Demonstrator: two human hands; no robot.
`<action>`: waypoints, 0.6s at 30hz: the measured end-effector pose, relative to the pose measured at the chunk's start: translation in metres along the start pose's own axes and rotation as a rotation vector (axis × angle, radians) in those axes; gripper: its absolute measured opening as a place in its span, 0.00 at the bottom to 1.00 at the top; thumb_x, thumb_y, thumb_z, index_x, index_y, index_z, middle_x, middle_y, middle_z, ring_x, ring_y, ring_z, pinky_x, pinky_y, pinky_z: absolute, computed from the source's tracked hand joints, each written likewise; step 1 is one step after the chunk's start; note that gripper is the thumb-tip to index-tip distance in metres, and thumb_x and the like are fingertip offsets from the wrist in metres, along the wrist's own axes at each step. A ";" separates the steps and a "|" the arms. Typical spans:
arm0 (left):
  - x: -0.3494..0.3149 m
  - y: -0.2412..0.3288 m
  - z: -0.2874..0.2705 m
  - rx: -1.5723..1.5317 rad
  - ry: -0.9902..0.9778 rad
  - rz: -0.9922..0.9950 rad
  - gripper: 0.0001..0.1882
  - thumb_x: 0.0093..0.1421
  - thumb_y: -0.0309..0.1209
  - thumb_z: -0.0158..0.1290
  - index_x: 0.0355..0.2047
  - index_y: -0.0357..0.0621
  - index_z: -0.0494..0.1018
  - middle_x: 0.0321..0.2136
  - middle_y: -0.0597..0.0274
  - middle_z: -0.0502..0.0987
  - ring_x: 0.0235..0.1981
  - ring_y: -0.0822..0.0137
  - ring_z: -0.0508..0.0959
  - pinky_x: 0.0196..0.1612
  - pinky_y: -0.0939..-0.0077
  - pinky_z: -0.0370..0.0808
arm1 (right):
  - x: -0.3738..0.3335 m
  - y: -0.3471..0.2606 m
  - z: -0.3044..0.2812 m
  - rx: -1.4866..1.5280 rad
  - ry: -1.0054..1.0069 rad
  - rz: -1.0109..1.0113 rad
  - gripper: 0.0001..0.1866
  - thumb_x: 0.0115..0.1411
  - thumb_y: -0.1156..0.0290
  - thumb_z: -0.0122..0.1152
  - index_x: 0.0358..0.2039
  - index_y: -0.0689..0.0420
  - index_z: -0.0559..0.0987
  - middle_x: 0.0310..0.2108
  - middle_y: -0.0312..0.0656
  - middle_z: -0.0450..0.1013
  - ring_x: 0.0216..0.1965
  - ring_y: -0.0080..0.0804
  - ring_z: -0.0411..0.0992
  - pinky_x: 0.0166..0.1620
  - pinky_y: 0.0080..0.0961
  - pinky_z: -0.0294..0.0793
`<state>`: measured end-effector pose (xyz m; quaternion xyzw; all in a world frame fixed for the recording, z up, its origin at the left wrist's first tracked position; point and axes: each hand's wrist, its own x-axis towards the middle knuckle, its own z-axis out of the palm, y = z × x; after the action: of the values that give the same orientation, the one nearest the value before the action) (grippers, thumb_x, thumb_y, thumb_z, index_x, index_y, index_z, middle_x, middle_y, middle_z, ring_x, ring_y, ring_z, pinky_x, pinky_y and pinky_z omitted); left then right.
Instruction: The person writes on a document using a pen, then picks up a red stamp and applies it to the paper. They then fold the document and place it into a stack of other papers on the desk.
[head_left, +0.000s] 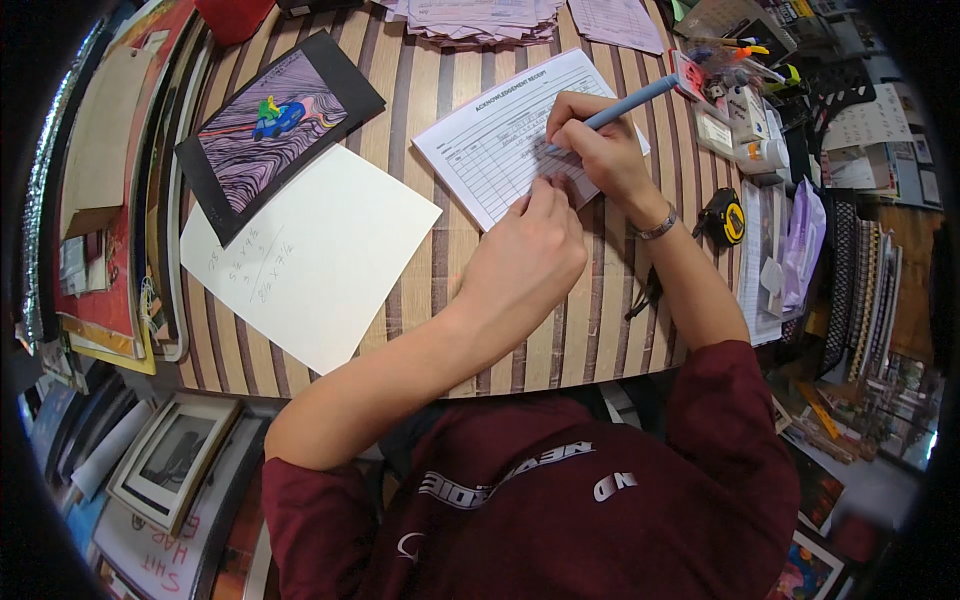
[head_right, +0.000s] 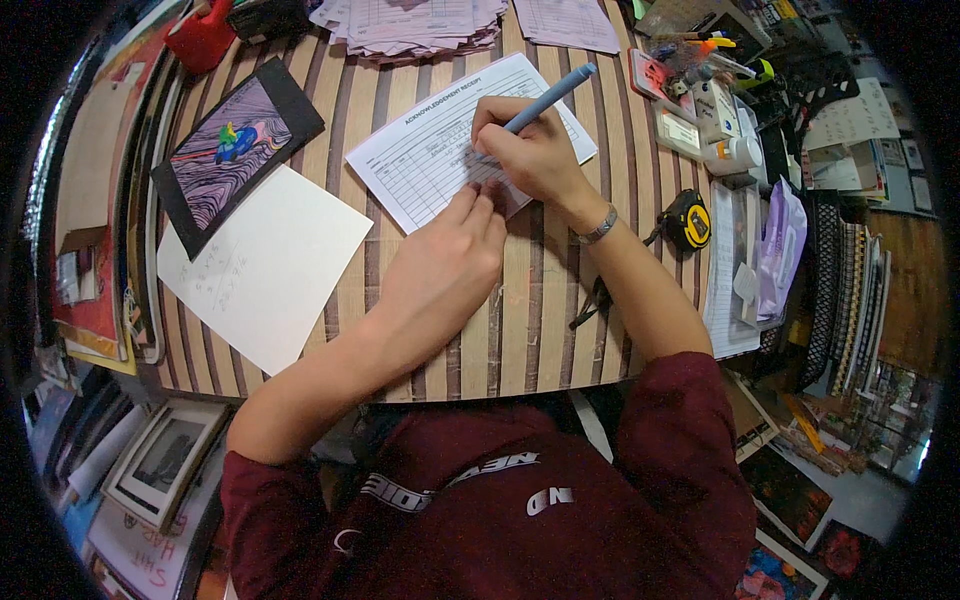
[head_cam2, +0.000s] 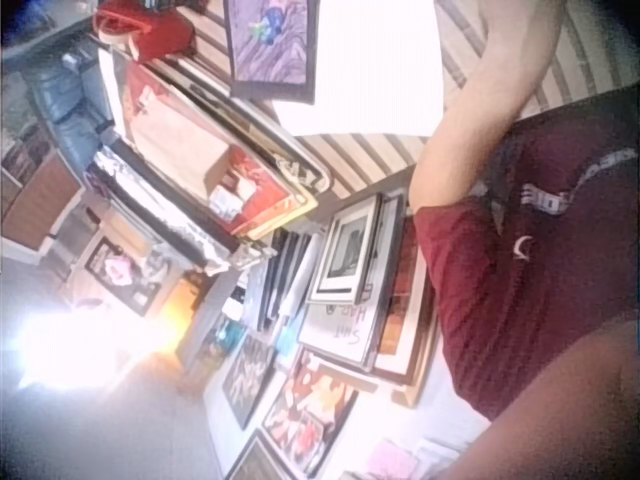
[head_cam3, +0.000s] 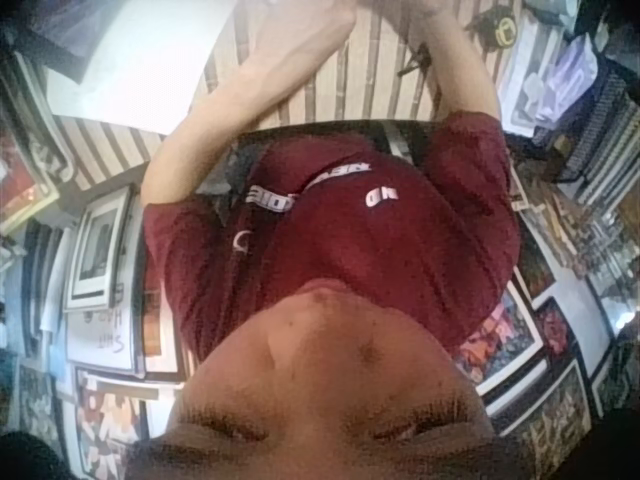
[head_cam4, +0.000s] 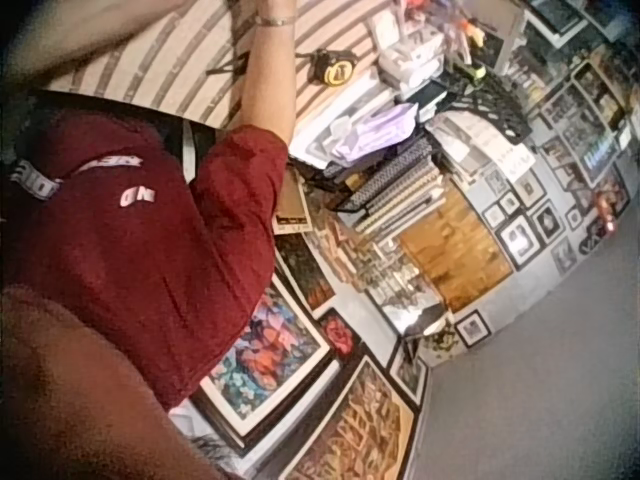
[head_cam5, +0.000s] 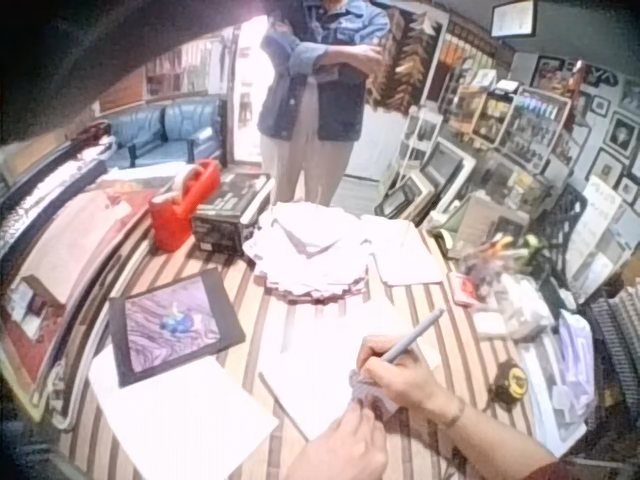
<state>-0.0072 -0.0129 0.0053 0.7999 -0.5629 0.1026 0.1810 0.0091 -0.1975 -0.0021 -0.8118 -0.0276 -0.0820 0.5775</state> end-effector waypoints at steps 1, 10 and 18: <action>-0.001 0.000 0.001 0.005 -0.003 0.007 0.13 0.50 0.22 0.50 0.36 0.26 0.74 0.38 0.46 0.76 0.46 0.56 0.75 0.44 0.73 0.78 | 0.000 0.000 0.001 -0.003 0.007 0.005 0.07 0.52 0.76 0.50 0.20 0.63 0.71 0.17 0.32 0.65 0.23 0.15 0.59 0.28 0.17 0.59; 0.000 0.000 0.000 -0.008 -0.047 0.006 0.20 0.52 0.26 0.50 0.42 0.20 0.75 0.38 0.42 0.77 0.46 0.55 0.74 0.47 0.73 0.74 | -0.001 0.002 -0.001 -0.017 0.000 0.015 0.07 0.53 0.77 0.50 0.19 0.63 0.71 0.17 0.30 0.64 0.23 0.15 0.58 0.27 0.17 0.58; -0.001 -0.002 0.000 0.011 -0.039 0.017 0.21 0.52 0.26 0.50 0.43 0.20 0.75 0.39 0.41 0.77 0.46 0.55 0.74 0.47 0.73 0.75 | 0.000 0.000 0.001 -0.002 0.021 0.010 0.08 0.53 0.77 0.49 0.19 0.63 0.71 0.17 0.31 0.65 0.23 0.14 0.59 0.27 0.17 0.59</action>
<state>-0.0060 -0.0115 0.0046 0.7981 -0.5723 0.0919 0.1646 0.0090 -0.1969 -0.0026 -0.8115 -0.0175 -0.0876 0.5775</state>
